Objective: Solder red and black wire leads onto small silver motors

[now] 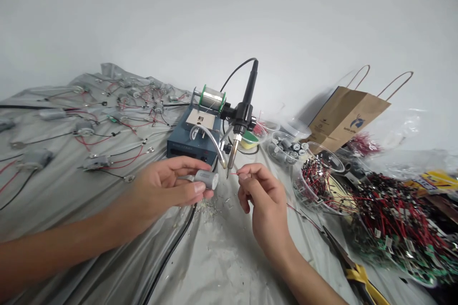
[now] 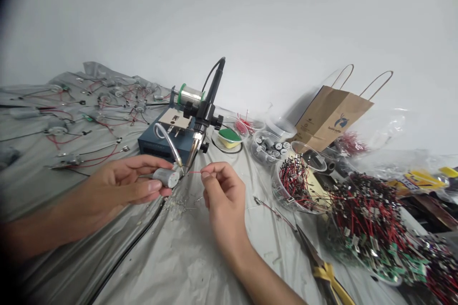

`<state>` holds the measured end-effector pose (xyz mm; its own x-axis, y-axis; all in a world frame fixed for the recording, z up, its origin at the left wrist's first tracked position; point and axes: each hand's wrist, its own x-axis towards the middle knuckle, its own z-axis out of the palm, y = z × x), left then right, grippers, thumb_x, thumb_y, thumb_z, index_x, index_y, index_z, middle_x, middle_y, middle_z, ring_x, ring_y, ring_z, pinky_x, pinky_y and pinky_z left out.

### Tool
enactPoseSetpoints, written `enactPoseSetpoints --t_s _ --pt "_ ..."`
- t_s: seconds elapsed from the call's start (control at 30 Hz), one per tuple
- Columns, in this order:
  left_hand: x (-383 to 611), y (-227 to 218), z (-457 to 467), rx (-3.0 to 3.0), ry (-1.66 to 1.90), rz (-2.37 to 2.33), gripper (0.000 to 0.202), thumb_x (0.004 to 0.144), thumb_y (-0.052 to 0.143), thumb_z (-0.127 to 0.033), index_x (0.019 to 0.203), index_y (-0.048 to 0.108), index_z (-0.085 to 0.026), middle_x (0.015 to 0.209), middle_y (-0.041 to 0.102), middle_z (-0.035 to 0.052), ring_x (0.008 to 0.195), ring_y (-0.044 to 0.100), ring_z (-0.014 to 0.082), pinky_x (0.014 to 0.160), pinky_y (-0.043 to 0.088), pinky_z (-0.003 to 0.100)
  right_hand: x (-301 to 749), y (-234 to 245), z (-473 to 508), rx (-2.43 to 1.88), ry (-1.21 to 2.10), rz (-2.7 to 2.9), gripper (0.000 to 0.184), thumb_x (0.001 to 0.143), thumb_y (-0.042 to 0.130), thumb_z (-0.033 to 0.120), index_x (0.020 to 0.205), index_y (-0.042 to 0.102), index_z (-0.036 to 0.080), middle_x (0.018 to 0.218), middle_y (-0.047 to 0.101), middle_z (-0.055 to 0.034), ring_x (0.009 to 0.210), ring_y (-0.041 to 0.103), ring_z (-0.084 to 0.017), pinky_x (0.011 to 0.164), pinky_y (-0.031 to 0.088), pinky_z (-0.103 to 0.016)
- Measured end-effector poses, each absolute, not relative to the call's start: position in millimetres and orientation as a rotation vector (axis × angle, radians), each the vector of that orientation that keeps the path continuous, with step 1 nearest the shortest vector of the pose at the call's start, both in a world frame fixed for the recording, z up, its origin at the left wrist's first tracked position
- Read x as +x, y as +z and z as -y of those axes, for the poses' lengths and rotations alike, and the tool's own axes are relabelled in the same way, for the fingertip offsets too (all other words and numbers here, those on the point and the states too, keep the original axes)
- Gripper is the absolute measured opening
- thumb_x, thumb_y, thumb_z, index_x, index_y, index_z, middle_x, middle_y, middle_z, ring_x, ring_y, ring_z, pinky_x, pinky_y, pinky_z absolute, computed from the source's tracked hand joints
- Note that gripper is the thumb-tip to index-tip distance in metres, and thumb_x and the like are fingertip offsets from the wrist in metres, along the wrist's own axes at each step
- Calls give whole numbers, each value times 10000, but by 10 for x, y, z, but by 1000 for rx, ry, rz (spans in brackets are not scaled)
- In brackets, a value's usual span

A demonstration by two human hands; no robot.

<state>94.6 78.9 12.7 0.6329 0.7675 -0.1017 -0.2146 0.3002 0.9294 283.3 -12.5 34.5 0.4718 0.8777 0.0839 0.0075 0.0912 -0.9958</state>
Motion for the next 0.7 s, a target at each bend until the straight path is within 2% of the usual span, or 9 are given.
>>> enactPoseSetpoints --t_s 0.13,0.37,0.57,0.7 --pt "971 101 -779 1114 738 -618 410 742 981 -494 1046 846 -254 831 839 5 727 842 162 633 655 162 2838 322 142 -1300 743 891 175 882 721 367 851 671 202 580 463 86 478 386 -72 456 295 -198" --pt "1033 79 -740 1116 776 -566 366 785 972 -383 1074 823 -214 905 877 50 791 832 167 724 679 212 2829 287 155 -1288 687 934 164 885 733 362 847 683 210 588 484 73 482 418 -88 450 314 -210" --pt "1028 80 -732 1195 786 -574 369 796 964 -400 1091 827 -225 936 870 51 824 815 177 725 678 225 2806 297 149 -1292 685 890 166 878 739 363 831 685 214 592 485 71 480 431 -85 443 324 -201" --pt "1024 98 -718 1179 788 -577 361 794 964 -390 1077 827 -214 891 859 39 776 794 152 704 664 200 2798 298 154 -1280 698 891 160 881 735 357 833 685 213 591 490 71 479 429 -80 445 333 -194"
